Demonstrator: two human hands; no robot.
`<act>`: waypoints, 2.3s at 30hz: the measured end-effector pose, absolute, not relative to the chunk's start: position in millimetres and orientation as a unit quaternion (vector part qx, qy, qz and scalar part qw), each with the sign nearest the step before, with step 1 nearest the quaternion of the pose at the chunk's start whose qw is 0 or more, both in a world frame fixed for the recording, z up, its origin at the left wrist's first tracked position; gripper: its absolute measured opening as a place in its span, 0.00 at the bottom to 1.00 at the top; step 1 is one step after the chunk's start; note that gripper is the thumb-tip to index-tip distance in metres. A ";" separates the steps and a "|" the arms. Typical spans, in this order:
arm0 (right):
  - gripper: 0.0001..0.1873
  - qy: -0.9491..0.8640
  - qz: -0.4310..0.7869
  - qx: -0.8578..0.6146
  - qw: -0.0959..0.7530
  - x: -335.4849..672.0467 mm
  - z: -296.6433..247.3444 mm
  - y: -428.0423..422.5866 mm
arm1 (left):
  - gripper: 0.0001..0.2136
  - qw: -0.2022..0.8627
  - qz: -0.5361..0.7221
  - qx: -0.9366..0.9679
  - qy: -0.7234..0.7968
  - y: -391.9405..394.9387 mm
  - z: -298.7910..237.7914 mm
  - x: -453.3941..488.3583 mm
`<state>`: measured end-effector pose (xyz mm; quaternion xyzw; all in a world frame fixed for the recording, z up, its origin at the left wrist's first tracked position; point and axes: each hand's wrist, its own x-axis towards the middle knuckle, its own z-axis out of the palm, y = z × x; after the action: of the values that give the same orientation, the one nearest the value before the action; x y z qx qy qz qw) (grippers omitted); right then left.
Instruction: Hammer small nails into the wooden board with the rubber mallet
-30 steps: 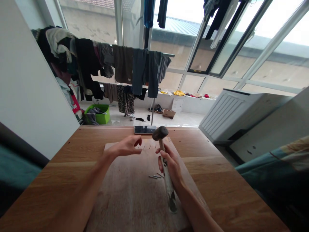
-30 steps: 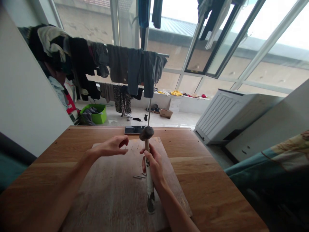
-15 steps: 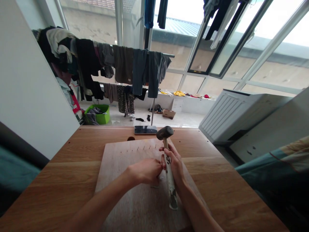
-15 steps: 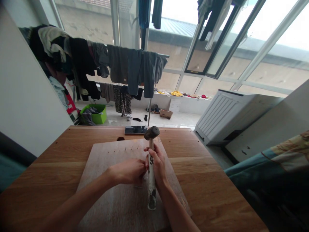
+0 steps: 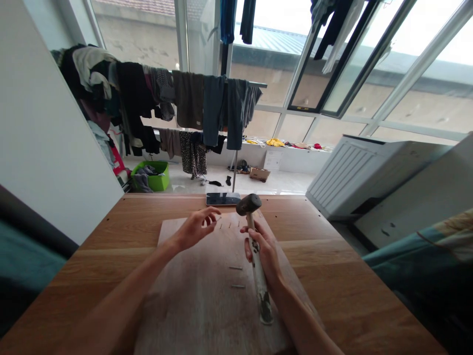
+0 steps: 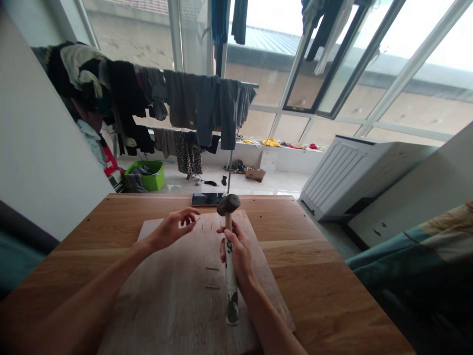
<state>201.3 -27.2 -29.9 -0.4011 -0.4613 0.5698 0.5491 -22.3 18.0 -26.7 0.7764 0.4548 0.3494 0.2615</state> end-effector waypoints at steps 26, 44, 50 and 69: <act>0.24 -0.524 0.691 -0.268 0.420 172.3 -51.7 -40.5 | 0.07 0.244 0.384 0.745 0.487 9.3 -57.8 -47.6; 0.27 -0.571 0.666 -0.298 0.375 167.9 -58.7 -42.1 | 0.13 0.230 0.395 0.756 0.469 10.6 -59.6 -51.7; 0.27 -0.542 0.673 -0.303 0.403 174.5 -50.8 -40.2 | 0.15 0.187 0.402 0.758 0.478 13.6 -66.2 -50.4; 0.16 -0.434 0.595 -0.367 0.568 194.2 -37.3 -33.0 | 0.12 -0.126 0.045 0.947 0.291 -80.0 -36.7 57.7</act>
<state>194.2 -33.0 -37.3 -0.3673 -0.4339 0.5948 0.5683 57.7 -80.0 -36.7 0.9473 0.2907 0.0454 -0.1265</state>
